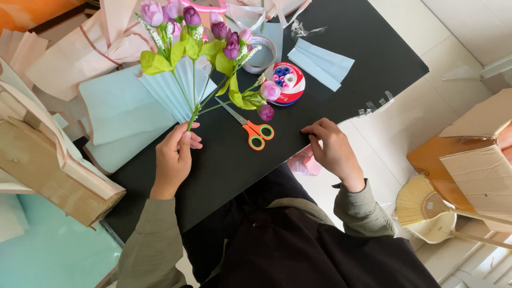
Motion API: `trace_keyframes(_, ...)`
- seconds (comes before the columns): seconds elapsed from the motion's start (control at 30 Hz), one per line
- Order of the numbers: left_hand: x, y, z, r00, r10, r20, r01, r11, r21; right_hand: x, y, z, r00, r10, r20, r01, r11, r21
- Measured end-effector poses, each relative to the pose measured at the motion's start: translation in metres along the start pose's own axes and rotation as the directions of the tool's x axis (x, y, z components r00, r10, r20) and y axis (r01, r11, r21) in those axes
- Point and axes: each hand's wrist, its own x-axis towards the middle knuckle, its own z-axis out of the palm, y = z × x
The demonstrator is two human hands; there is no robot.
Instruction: The person trims the stems of a small bouquet of artificial flowers using scissors. They then pick up a blue ribbon, measure it against the flowers, and cut it into smaller pieces.
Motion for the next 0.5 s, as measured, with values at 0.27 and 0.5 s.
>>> trace_keyframes(0.27,-0.001,-0.002,0.001,1.0,-0.009,-0.022,0.009,1.0,-0.02,-0.02,-0.005,0.005,0.999,-0.012,0.031,0.019,0.972,-0.234)
trace_keyframes(0.5,0.0,-0.002,0.002,1.0,0.003,-0.023,-0.004,1.0,-0.012,-0.028,-0.002,0.007,1.0,0.0,0.006,0.001,0.992,-0.124)
